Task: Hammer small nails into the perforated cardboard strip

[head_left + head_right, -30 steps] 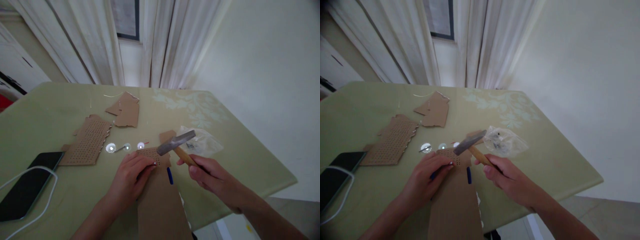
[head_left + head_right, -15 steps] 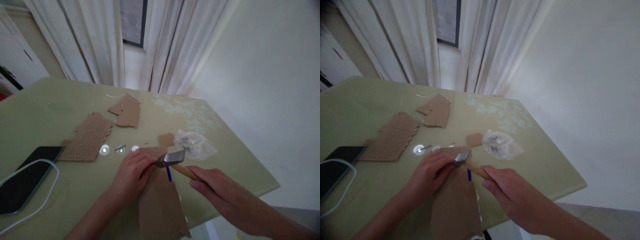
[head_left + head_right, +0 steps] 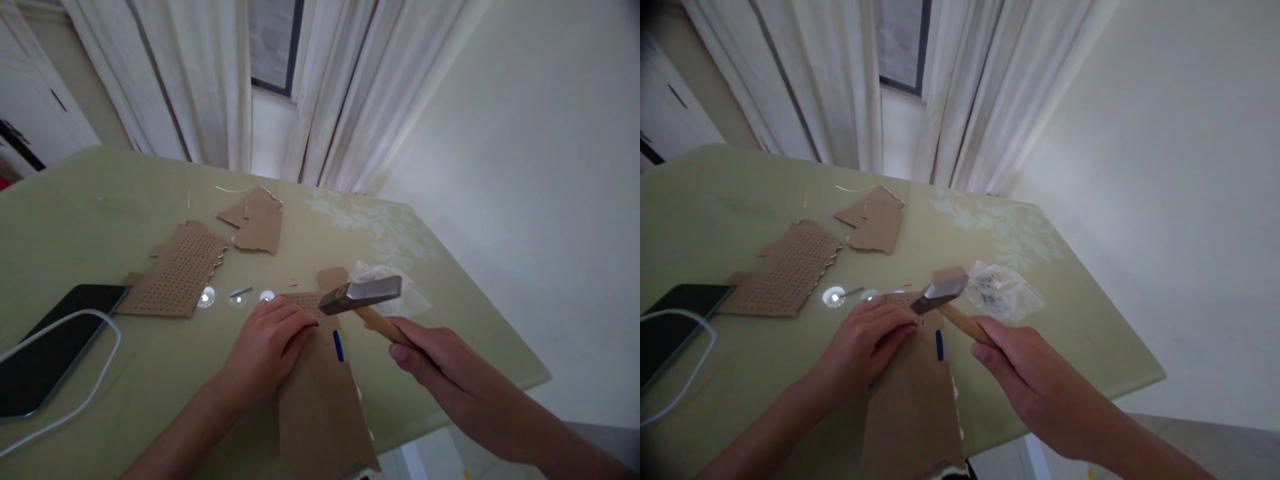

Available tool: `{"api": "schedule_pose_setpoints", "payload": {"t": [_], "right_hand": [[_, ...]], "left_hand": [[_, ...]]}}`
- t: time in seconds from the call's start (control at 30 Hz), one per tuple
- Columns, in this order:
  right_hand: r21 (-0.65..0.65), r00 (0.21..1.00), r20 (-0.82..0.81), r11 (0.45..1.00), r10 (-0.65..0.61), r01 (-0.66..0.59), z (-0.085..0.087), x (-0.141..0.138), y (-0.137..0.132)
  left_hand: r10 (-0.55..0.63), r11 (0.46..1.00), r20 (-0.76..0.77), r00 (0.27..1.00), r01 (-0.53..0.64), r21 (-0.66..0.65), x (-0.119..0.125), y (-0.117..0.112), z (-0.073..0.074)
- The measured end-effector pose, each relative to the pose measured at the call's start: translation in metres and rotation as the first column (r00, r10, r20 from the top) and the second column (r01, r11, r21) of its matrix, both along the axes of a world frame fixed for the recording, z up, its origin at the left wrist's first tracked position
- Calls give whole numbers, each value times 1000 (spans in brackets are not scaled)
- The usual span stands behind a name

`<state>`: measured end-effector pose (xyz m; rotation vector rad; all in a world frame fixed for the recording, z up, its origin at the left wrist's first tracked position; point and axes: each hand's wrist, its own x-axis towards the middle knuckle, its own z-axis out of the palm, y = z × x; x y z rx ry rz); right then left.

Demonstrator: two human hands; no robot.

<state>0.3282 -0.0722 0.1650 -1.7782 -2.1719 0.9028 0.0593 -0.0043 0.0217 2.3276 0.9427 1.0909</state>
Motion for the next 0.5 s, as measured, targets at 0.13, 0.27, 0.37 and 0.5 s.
{"api": "schedule_pose_setpoints", "payload": {"t": [0.13,0.27,0.37,0.5], "right_hand": [[-36,999,16,999,39,-38,-5,4,-2],[33,1000,22,999,-6,5,-6,5,-6],[8,999,29,1000,17,-17,-8,3,-5],[-1,999,24,999,46,-46,-7,1,-3]], "left_hand": [[-1,1000,6,1000,1,-30,0,0,0],[-8,999,25,1000,10,-50,0,0,0],[-15,997,32,999,17,-69,0,0,-1],[-24,996,30,999,27,-86,0,1,-1]]}}
